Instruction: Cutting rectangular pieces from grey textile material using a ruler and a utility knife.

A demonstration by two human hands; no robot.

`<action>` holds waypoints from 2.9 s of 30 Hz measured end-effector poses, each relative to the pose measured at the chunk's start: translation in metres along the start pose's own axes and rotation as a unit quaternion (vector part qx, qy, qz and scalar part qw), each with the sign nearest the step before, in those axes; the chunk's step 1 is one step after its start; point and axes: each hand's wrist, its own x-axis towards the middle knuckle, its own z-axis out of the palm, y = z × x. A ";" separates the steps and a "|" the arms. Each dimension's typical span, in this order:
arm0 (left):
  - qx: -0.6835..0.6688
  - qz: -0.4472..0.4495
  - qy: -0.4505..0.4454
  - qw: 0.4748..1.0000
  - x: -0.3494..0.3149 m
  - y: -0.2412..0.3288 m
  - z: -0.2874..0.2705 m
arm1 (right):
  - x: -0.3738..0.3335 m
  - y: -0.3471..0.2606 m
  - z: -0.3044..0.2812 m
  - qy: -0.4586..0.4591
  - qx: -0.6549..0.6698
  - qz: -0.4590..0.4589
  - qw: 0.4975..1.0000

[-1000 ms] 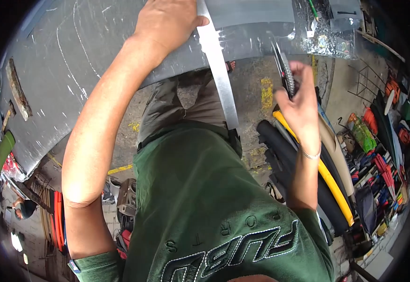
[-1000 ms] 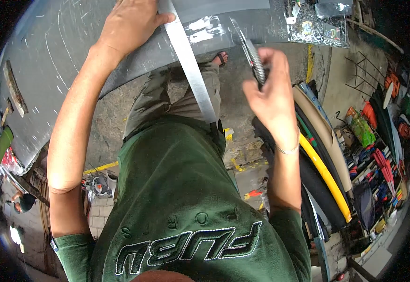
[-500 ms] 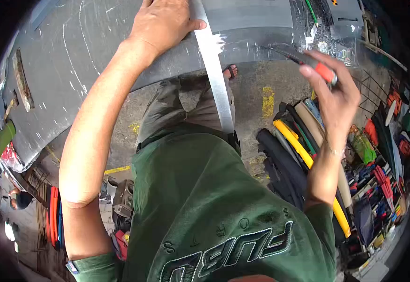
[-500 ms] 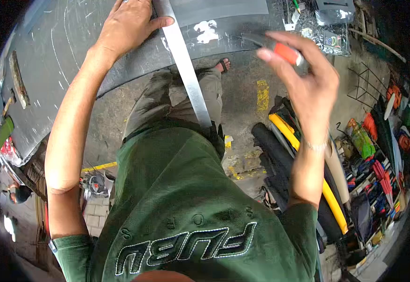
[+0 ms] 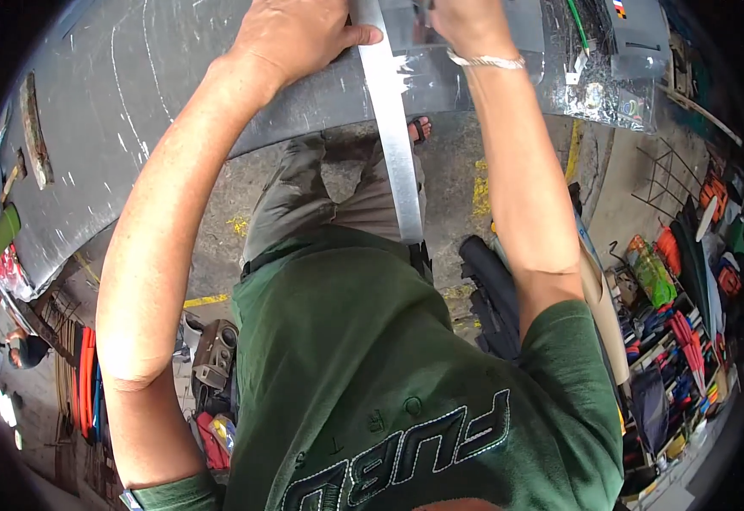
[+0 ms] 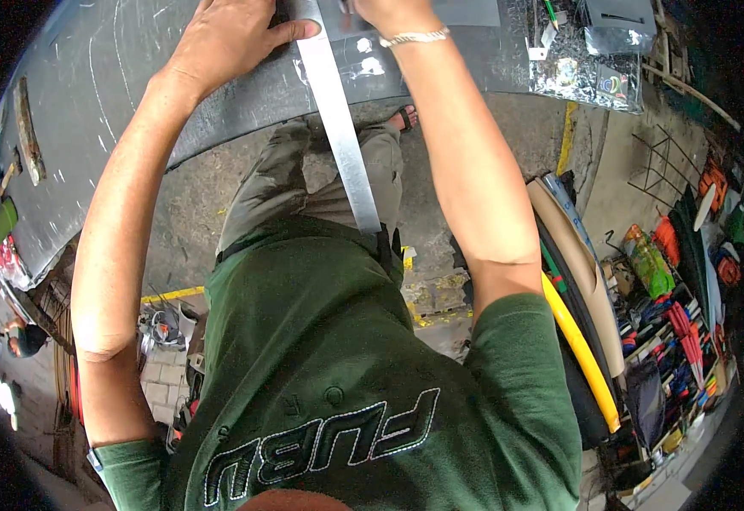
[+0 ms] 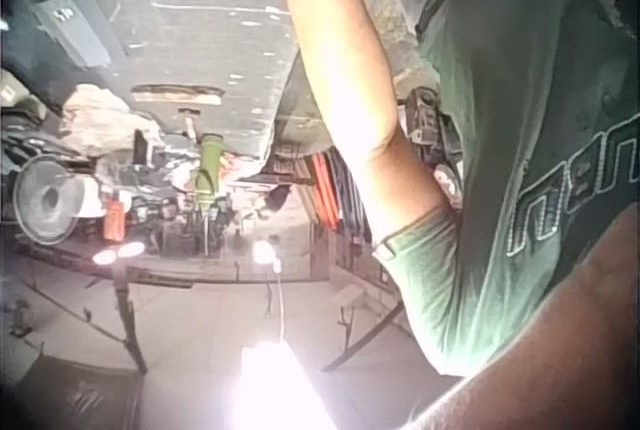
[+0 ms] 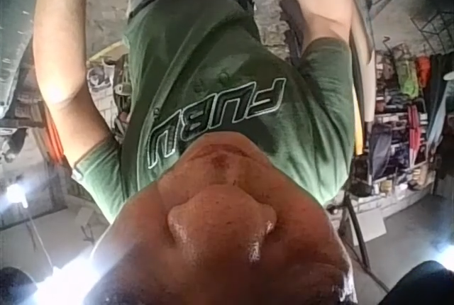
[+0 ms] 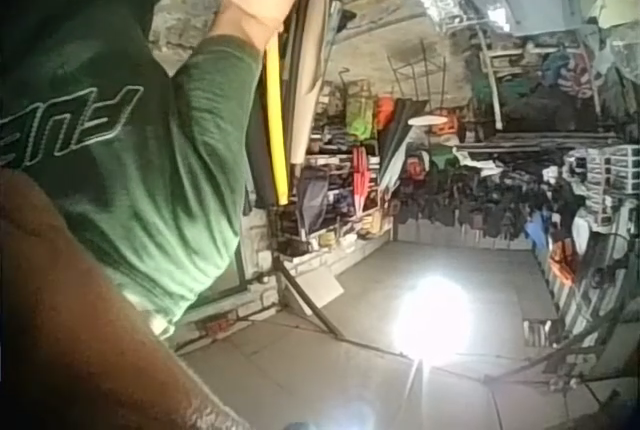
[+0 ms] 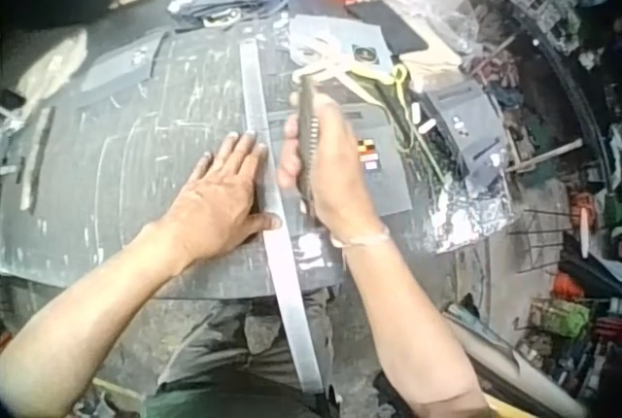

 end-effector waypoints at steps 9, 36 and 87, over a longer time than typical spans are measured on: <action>-0.052 0.058 0.099 0.992 0.007 -0.028 0.036 | 0.036 0.041 -0.020 -0.041 -0.153 -0.066 0.985; -0.006 0.012 0.013 1.000 -0.006 0.005 -0.006 | 0.035 0.043 -0.023 -0.052 -0.174 -0.092 0.979; -0.154 0.174 0.139 0.963 -0.005 -0.028 0.019 | -0.114 -0.012 -0.020 0.138 -0.528 -0.059 0.836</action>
